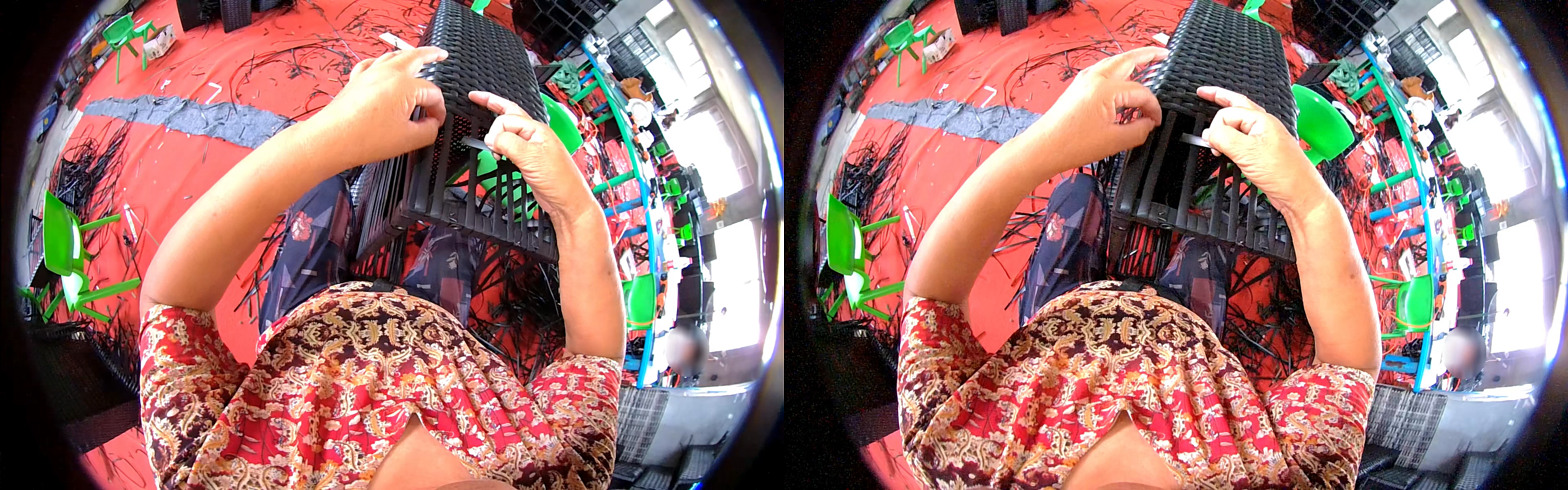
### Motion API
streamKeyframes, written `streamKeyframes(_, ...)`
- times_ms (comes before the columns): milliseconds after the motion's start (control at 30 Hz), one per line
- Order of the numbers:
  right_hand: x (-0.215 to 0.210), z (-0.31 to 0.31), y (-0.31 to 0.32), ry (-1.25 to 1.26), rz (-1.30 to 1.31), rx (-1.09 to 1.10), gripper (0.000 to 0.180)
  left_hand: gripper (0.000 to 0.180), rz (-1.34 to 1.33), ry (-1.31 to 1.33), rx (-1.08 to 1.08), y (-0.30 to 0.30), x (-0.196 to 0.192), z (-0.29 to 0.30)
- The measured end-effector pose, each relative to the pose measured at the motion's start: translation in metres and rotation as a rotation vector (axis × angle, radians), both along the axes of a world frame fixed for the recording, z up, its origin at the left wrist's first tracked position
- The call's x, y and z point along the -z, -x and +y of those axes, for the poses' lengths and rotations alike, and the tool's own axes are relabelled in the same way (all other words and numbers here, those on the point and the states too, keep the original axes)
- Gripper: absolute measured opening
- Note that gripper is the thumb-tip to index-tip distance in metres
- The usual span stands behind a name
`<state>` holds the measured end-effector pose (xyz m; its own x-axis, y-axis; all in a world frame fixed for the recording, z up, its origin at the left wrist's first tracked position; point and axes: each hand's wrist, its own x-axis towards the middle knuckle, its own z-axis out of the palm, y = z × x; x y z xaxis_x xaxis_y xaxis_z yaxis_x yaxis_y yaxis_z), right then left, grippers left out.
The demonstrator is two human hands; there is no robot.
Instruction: The person weaves black plastic strips onto a metal furniture frame by hand, pulling the strips through the slats and securing them one by one.
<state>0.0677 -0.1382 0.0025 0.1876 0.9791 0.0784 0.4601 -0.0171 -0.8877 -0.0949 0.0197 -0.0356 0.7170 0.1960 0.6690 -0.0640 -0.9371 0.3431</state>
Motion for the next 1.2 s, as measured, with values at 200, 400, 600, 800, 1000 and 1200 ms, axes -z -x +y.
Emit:
streamKeyframes(200, -0.004, 0.009, 0.004, 0.018, -0.193, -0.008, 0.023, 0.007, -0.018, -0.354, -0.078, 0.012, -0.010, -0.009)
streamKeyframes(400, 0.003, 0.016, -0.001, -0.051, -0.331, -0.061, 0.023, 0.015, 0.182, -0.363, -0.141, 0.003, -0.012, 0.002)
streamKeyframes(600, 0.007, 0.013, -0.001, -0.042, -0.380, -0.019, 0.023, 0.017, 0.300, 0.108, 0.185, -0.016, -0.008, 0.020)
streamKeyframes(800, 0.006, 0.004, 0.002, 0.000, -0.337, 0.052, 0.019, 0.014, 0.298, 0.477, 0.333, -0.025, -0.011, 0.004)
streamKeyframes(1000, -0.010, 0.008, 0.014, -0.296, -0.543, 0.053, 0.018, 0.011, 0.102, 0.688, 0.296, 0.002, -0.012, 0.009)
streamKeyframes(1200, -0.015, 0.041, 0.022, -0.148, -0.373, -0.168, 0.025, 0.015, -0.161, 0.995, 0.495, 0.026, -0.007, 0.024)
